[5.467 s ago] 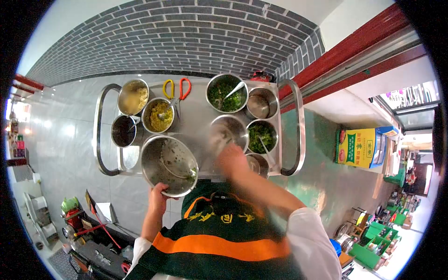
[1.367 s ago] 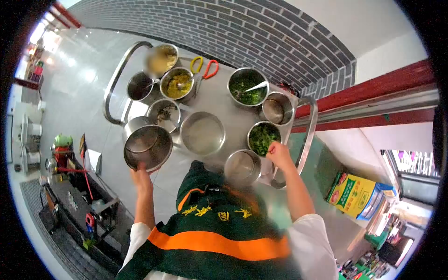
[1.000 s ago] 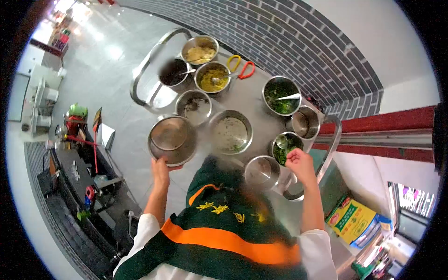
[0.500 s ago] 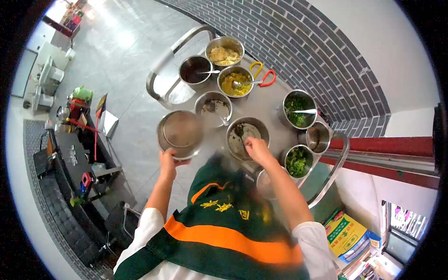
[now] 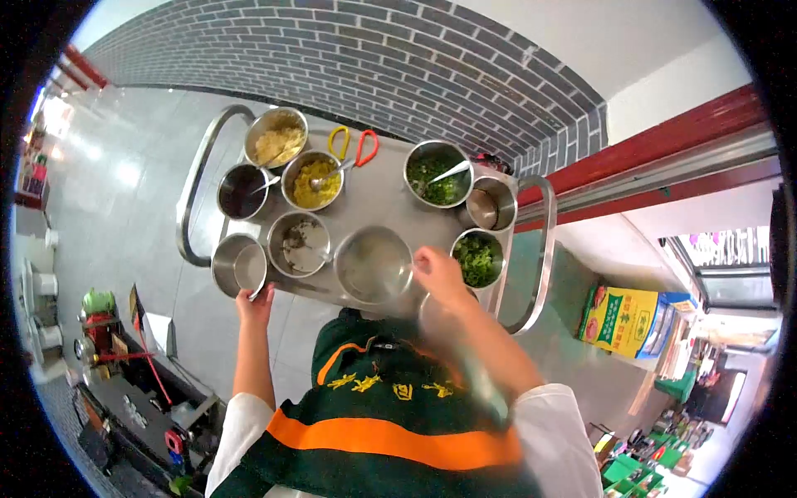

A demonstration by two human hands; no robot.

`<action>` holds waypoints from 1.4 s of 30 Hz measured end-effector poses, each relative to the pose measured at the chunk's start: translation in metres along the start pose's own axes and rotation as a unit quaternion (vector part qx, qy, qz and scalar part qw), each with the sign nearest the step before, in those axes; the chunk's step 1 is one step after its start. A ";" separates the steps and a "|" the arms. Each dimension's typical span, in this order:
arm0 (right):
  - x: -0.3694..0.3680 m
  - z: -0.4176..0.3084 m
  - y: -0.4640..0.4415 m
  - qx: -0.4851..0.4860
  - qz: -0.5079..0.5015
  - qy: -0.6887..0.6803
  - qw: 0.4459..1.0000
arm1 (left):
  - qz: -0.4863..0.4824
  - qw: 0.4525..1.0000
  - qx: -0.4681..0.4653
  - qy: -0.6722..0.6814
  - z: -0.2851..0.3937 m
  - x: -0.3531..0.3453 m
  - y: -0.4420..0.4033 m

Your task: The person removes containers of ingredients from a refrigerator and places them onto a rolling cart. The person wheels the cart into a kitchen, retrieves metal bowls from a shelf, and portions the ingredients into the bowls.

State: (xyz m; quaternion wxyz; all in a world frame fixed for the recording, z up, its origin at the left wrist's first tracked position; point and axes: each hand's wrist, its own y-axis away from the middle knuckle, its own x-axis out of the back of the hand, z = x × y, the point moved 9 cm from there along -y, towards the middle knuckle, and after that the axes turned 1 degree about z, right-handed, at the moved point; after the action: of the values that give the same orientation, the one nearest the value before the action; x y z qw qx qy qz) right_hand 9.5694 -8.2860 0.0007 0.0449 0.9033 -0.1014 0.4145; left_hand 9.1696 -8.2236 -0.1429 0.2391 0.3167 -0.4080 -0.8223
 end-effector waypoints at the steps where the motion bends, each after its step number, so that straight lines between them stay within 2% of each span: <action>1: 0.008 0.027 0.003 -0.073 0.013 -0.037 0.997 | 0.004 1.000 0.021 0.023 -0.003 0.002 -0.007; 4: 0.028 0.063 0.002 -0.165 0.034 -0.077 0.983 | -0.004 1.000 0.005 0.016 -0.001 -0.002 -0.011; 8: 0.044 0.073 -0.016 -0.165 0.050 -0.080 0.982 | 0.012 0.999 -0.014 0.032 -0.002 0.005 -0.012; 10: 0.048 0.079 -0.030 -0.146 0.077 -0.067 0.984 | -0.018 1.000 0.004 0.025 -0.006 0.002 -0.006; 12: 0.050 0.082 -0.052 -0.152 0.064 -0.063 0.984 | -0.036 0.999 -0.001 0.021 -0.003 -0.004 0.010; 14: 0.061 0.058 -0.084 0.021 0.106 0.099 0.989 | 0.121 0.992 0.001 -0.047 0.000 0.016 0.042; 15: 0.058 0.062 -0.100 0.024 0.104 0.097 0.989 | 0.123 0.991 -0.001 -0.045 -0.001 0.021 0.049; 17: 0.040 0.059 -0.131 0.088 0.072 0.228 0.967 | 0.135 0.958 -0.180 -0.180 0.032 0.026 0.068; 18: 0.033 0.067 -0.144 0.089 0.071 0.227 0.967 | 0.137 0.957 -0.181 -0.179 0.032 0.014 0.077; 20: 0.007 0.067 -0.163 0.189 0.069 0.444 0.873 | 0.025 0.895 -0.357 -0.268 0.043 -0.051 0.109; 21: -0.007 0.079 -0.169 0.184 0.026 0.478 0.858 | -0.045 0.867 -0.390 -0.307 0.036 -0.088 0.120; 22: -0.004 0.074 -0.174 0.186 0.025 0.477 0.859 | -0.115 0.832 -0.420 -0.345 0.024 -0.127 0.128; 23: -0.013 0.083 -0.175 0.124 -0.125 0.498 0.849 | -0.164 0.825 -0.405 -0.359 0.004 -0.159 0.128; 24: -0.024 0.100 -0.167 0.058 -0.273 0.506 0.816 | -0.224 0.830 -0.365 -0.357 -0.020 -0.195 0.130; 25: -0.021 0.094 -0.166 0.105 -0.232 0.497 0.829 | -0.279 0.833 -0.320 -0.355 -0.045 -0.231 0.133; 26: -0.018 0.093 -0.162 0.102 -0.236 0.497 0.829 | -0.311 0.835 -0.265 -0.369 -0.076 -0.256 0.123; 27: -0.005 0.090 -0.161 0.042 -0.224 0.441 0.868 | -0.334 0.851 -0.199 -0.352 -0.107 -0.280 0.112; 28: 0.010 0.088 -0.158 -0.017 -0.210 0.382 0.900 | -0.308 0.842 -0.185 -0.404 -0.133 -0.300 0.096; 29: 0.027 0.074 -0.153 0.019 -0.160 0.366 0.917 | -0.280 0.829 -0.171 -0.453 -0.154 -0.319 0.082; 31: 0.045 0.073 -0.145 -0.015 -0.168 0.368 0.914 | -0.205 0.818 -0.023 -0.537 -0.191 -0.337 0.061; 32: 0.054 0.074 -0.141 -0.047 -0.174 0.364 0.914 | -0.208 0.818 -0.023 -0.536 -0.202 -0.344 0.042; 34: 0.060 0.073 -0.130 -0.074 -0.192 0.349 0.914 | -0.253 0.828 0.162 -0.473 -0.259 -0.338 0.010; 35: 0.068 0.073 -0.124 -0.085 -0.157 0.326 0.928 | -0.255 0.827 0.163 -0.474 -0.260 -0.338 0.016; 37: 0.075 0.071 -0.119 -0.095 -0.120 0.301 0.941 | -0.265 0.852 0.077 -0.446 -0.237 -0.348 0.033; 38: 0.081 0.064 -0.118 -0.094 -0.074 0.284 0.951 | -0.264 0.850 0.075 -0.450 -0.230 -0.345 0.040; 40: 0.091 0.047 -0.112 -0.092 0.016 0.246 0.965 | -0.324 0.848 -0.038 -0.418 -0.198 -0.347 0.056; 41: 0.097 0.031 -0.113 -0.084 0.071 0.231 0.967 | -0.391 0.809 -0.188 -0.397 -0.188 -0.346 0.047; 42: 0.088 0.022 -0.114 -0.083 0.073 0.225 0.968 | -0.389 0.807 -0.192 -0.401 -0.174 -0.341 0.066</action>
State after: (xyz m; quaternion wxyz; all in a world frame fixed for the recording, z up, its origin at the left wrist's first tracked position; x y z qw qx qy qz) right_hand 9.6672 -8.1911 0.0534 0.1108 0.7700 -0.1888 0.5993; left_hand 9.5365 -8.1283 -0.0585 -0.2292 0.0387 -0.1440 -0.9619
